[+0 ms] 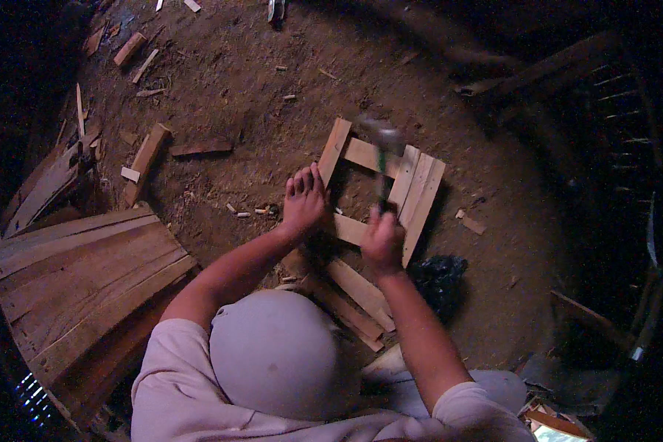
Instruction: The person assembles a small wooden frame by hand, using a hammer to drive nails into the wood. They position planks, align them, and hammer nails to secure the structure.
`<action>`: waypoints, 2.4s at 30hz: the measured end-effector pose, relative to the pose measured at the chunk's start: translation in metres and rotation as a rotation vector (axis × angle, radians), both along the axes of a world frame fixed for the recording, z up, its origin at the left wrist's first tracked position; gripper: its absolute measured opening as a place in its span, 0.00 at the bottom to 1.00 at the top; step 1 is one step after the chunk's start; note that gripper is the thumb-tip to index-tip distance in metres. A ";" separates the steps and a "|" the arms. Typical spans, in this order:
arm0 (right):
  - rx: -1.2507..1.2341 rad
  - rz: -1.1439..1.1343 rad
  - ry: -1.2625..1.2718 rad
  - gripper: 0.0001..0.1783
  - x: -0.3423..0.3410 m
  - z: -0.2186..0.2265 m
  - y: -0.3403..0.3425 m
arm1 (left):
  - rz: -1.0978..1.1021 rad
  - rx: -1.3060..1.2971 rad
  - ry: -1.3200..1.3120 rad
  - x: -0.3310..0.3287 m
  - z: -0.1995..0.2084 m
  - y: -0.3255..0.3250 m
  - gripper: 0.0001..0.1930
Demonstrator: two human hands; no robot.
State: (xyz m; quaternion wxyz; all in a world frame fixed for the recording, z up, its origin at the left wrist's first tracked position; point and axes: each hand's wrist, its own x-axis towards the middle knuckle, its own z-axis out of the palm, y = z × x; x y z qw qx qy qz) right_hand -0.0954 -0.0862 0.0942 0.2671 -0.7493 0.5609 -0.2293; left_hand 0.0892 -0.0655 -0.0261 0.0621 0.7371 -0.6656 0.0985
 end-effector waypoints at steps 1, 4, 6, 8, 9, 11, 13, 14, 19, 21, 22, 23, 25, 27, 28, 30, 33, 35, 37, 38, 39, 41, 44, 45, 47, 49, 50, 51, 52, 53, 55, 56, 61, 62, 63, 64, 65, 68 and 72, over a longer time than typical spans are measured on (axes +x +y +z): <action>0.104 0.021 0.197 0.09 0.002 -0.015 -0.011 | -0.005 0.007 0.038 -0.004 0.002 -0.006 0.35; 0.125 0.021 0.093 0.09 -0.001 -0.014 -0.019 | 0.005 0.014 0.090 -0.001 0.012 -0.007 0.34; 0.075 0.012 -0.046 0.09 -0.001 0.015 -0.011 | 0.017 -0.017 0.065 -0.001 0.014 0.002 0.34; -0.004 -0.044 -0.183 0.08 0.007 0.042 -0.006 | 0.019 -0.003 0.060 0.001 0.016 0.003 0.33; -0.041 -0.058 -0.167 0.08 0.002 0.024 -0.003 | 0.008 -0.007 0.057 0.000 0.016 -0.002 0.33; 0.165 0.045 0.107 0.08 0.005 -0.004 -0.013 | 0.004 0.015 0.073 -0.001 0.014 -0.003 0.33; 0.272 0.068 0.131 0.09 0.004 -0.013 -0.018 | -0.009 -0.003 0.072 -0.002 0.008 -0.003 0.34; 0.210 0.050 0.078 0.09 0.008 -0.007 -0.017 | -0.018 -0.023 0.065 0.001 0.003 0.000 0.34; -0.088 -0.025 -0.183 0.10 0.004 0.029 -0.004 | -0.005 -0.020 0.018 0.000 0.015 0.004 0.34; -0.004 0.003 -0.041 0.10 -0.004 -0.008 -0.006 | -0.015 -0.043 0.015 -0.002 0.011 -0.001 0.34; 0.040 0.020 0.031 0.10 -0.008 -0.031 -0.009 | -0.016 -0.046 0.030 -0.004 0.009 -0.004 0.34; 0.171 0.091 0.089 0.10 -0.003 -0.033 -0.015 | -0.011 -0.041 0.043 -0.003 0.008 -0.003 0.34; 0.050 0.017 0.037 0.11 -0.014 -0.027 -0.018 | -0.027 -0.050 0.066 0.001 0.006 -0.007 0.34; 0.065 -0.043 -0.016 0.11 0.001 0.021 -0.010 | -0.016 -0.034 0.077 0.008 0.005 0.008 0.34; 0.020 -0.070 -0.070 0.11 -0.002 0.019 -0.003 | -0.011 -0.014 0.084 0.002 0.010 0.010 0.34; -0.095 -0.125 -0.193 0.11 -0.007 0.000 0.001 | -0.003 0.003 0.083 0.000 0.021 0.001 0.34; 0.042 0.055 0.057 0.12 -0.002 -0.034 -0.011 | -0.037 -0.010 -0.089 0.000 0.005 0.001 0.34; 0.051 0.050 0.050 0.11 0.005 -0.022 -0.014 | -0.046 -0.085 0.033 -0.001 -0.001 -0.002 0.33; 0.016 0.028 -0.049 0.11 0.009 0.000 -0.008 | -0.016 -0.067 0.063 0.001 0.001 0.003 0.33; -0.042 -0.009 -0.137 0.12 0.008 0.017 -0.004 | -0.018 -0.025 0.043 0.001 0.014 -0.001 0.33; -0.037 -0.037 -0.229 0.12 0.008 0.031 0.001 | -0.019 0.018 0.023 0.002 0.022 -0.001 0.33; -0.045 -0.042 -0.142 0.13 -0.001 -0.007 0.005 | -0.023 -0.045 0.025 -0.002 0.016 -0.001 0.34; 0.097 0.041 0.050 0.12 0.000 -0.028 -0.011 | -0.007 -0.041 0.014 -0.003 0.012 -0.008 0.35; 0.114 0.022 0.048 0.12 0.000 -0.022 -0.014 | 0.009 -0.015 0.008 0.000 0.011 -0.007 0.35; 0.071 0.011 -0.088 0.11 -0.001 -0.008 -0.015 | -0.014 -0.066 0.000 0.011 0.008 -0.007 0.36; -0.085 -0.041 -0.103 0.10 -0.006 0.012 -0.001 | -0.031 -0.041 0.050 -0.001 0.012 0.007 0.36; -0.181 -0.062 -0.127 0.10 -0.003 0.015 -0.001 | -0.018 -0.020 0.071 0.000 0.021 0.006 0.36; -0.146 -0.083 -0.184 0.11 -0.006 -0.002 0.000 | -0.023 -0.005 0.100 -0.002 0.027 -0.001 0.36; -0.033 -0.040 -0.089 0.11 -0.007 -0.020 -0.002 | -0.044 -0.019 0.081 -0.003 0.025 -0.005 0.36; 0.084 0.013 0.000 0.10 0.001 -0.031 -0.010 | -0.054 -0.031 0.057 -0.001 0.015 -0.006 0.36; 0.168 0.062 0.159 0.10 -0.001 -0.047 -0.018 | -0.069 -0.014 0.039 -0.005 0.008 -0.007 0.36; 0.122 0.032 0.073 0.09 0.006 -0.040 -0.017 | -0.053 0.017 0.037 0.001 0.004 -0.004 0.36; -0.027 -0.119 -0.197 0.10 0.005 0.005 0.003 | -0.045 -0.043 0.046 0.001 0.017 -0.001 0.37; -0.043 -0.148 -0.237 0.10 0.003 -0.003 0.003 | -0.047 -0.044 0.049 0.000 0.015 -0.003 0.38; 0.112 -0.052 0.065 0.11 0.001 -0.011 -0.003 | -0.054 -0.042 0.058 -0.003 0.016 -0.007 0.38; 0.085 -0.041 0.069 0.11 -0.003 -0.024 -0.011 | -0.061 -0.038 0.071 -0.006 0.017 -0.010 0.38; 0.070 -0.015 0.070 0.11 0.005 -0.027 -0.020 | -0.052 -0.022 0.079 -0.004 0.020 -0.009 0.38; 0.043 -0.034 -0.038 0.14 0.002 -0.007 -0.016 | -0.039 0.044 0.055 0.003 0.026 -0.008 0.38; -0.107 -0.075 -0.082 0.16 0.004 0.021 -0.003 | -0.047 -0.034 0.060 0.006 0.022 -0.003 0.39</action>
